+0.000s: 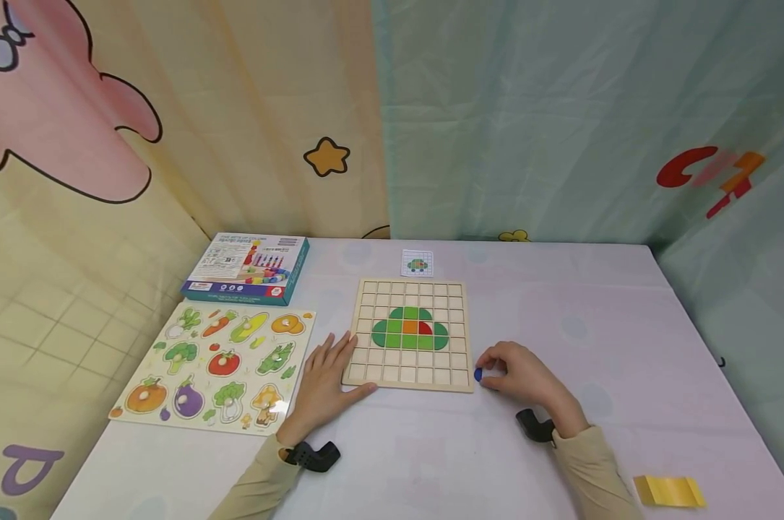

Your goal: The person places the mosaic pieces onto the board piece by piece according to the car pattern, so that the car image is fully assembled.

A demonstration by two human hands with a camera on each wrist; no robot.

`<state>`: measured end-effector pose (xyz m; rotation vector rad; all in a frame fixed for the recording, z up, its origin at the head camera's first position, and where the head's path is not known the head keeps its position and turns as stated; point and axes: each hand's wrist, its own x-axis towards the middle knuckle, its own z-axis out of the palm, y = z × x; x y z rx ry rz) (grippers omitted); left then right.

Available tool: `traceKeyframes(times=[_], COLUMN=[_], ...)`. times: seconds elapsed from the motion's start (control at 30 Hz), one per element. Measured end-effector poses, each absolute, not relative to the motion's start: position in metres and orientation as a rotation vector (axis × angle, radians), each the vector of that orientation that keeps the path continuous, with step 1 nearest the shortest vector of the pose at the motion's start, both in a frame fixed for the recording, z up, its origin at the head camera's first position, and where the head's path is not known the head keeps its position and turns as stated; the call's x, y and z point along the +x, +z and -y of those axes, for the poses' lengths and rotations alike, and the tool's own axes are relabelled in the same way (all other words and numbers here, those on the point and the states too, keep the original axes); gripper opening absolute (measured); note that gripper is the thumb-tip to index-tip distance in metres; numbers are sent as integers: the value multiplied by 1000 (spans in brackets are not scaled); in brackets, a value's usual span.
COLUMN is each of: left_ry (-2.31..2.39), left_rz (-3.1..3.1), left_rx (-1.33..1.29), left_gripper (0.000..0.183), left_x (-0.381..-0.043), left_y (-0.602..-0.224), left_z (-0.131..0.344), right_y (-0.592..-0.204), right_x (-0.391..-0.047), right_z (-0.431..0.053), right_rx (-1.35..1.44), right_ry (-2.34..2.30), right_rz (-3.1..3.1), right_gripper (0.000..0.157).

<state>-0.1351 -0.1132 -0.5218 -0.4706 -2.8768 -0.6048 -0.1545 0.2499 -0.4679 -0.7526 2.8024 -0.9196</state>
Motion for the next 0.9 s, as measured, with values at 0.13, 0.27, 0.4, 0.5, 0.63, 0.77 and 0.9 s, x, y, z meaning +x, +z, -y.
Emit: traceKeyframes(times=[0.13, 0.27, 0.4, 0.5, 0.63, 0.77, 0.9], left_ry=[-604, -601, -603, -605, -608, -611, -607], left_rz=[2883, 2883, 2880, 2877, 2869, 2872, 2873], left_rx=[-467, -464, -467, -468, -471, -469, -471], left_gripper=[94, 94, 94, 94, 93, 93, 93], left_x=[-135, -135, -135, -135, -135, -134, -134], left_y=[-522, -521, -521, -522, -522, -521, -522], left_z=[113, 113, 113, 113, 113, 113, 113], right_y=[-470, -471, -470, -469, -469, -468, -467], right_x=[-157, -159, -160, -160, -161, -162, -162], right_z=[-248, -247, -247, -246, -245, -244, -244], right_rx=[-732, -666, -593, -574, -566, -571, -563], right_ry=[-877, -876, -891, -905, -898, -890, -894], right_rz=[-2797, -2804, -2819, -2816, -2815, -2812, -2804], right_gripper=[20, 18, 17, 18, 18, 17, 15])
